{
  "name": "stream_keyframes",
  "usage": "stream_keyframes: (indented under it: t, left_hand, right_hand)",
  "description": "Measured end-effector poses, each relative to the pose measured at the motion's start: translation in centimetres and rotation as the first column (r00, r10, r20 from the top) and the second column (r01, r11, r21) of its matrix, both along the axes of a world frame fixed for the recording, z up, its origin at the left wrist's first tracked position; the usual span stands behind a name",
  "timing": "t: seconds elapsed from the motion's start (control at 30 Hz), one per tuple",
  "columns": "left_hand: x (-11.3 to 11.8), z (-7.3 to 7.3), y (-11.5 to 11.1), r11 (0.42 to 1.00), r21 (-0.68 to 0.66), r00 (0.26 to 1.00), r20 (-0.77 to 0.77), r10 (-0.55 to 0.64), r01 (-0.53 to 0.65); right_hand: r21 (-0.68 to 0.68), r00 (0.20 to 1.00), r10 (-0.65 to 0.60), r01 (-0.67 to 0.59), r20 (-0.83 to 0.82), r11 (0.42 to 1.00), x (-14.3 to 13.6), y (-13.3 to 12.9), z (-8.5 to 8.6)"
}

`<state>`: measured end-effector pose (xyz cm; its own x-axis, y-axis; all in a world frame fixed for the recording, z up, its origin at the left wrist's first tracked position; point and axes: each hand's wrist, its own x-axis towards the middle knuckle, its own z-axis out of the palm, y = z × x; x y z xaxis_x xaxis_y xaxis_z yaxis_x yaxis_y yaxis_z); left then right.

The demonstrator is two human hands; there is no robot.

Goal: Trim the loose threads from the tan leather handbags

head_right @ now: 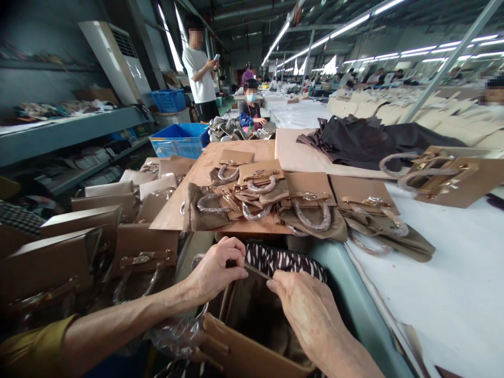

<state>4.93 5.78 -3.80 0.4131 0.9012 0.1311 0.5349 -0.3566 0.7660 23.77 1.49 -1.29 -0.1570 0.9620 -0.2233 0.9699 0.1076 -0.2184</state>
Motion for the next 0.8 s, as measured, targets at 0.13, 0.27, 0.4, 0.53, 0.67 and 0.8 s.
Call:
stream_keyframes:
  t: [0.13, 0.27, 0.4, 0.53, 0.67, 0.8]
  left_hand:
    - [0.1, 0.0, 0.3, 0.993, -0.118, 0.999, -0.04, 0.017, -0.022]
    - [0.2, 0.2, 0.4, 0.984, -0.177, 0.998, -0.053, 0.024, -0.033]
    - [0.4, 0.2, 0.3, 0.983, -0.18, 0.999, -0.043, 0.011, -0.019]
    - [0.3, -0.2, 0.3, 0.986, -0.164, 1.0, -0.015, 0.015, -0.017]
    - [0.2, -0.4, 0.3, 0.987, -0.162, 1.0, 0.006, 0.014, -0.013]
    - [0.2, -0.4, 0.2, 0.986, -0.165, 0.999, 0.025, 0.021, -0.017]
  right_hand:
    - [-0.012, 1.0, -0.015, 0.015, -0.015, 1.0, 0.2, 0.1, -0.1]
    - [-0.025, 0.996, -0.027, 0.025, -0.08, 0.999, 0.5, 0.4, -0.3]
    - [-0.025, 0.983, 0.013, -0.018, -0.182, 1.0, 0.1, 1.1, 0.2]
    - [-0.051, 0.971, 0.025, -0.038, -0.236, 0.998, -0.5, 1.8, 0.9]
    - [-0.092, 0.956, -0.018, -0.009, -0.294, 0.996, -0.6, 2.0, 0.7]
    - [-0.122, 0.946, -0.052, 0.013, -0.321, 0.992, -0.6, 1.9, 0.5]
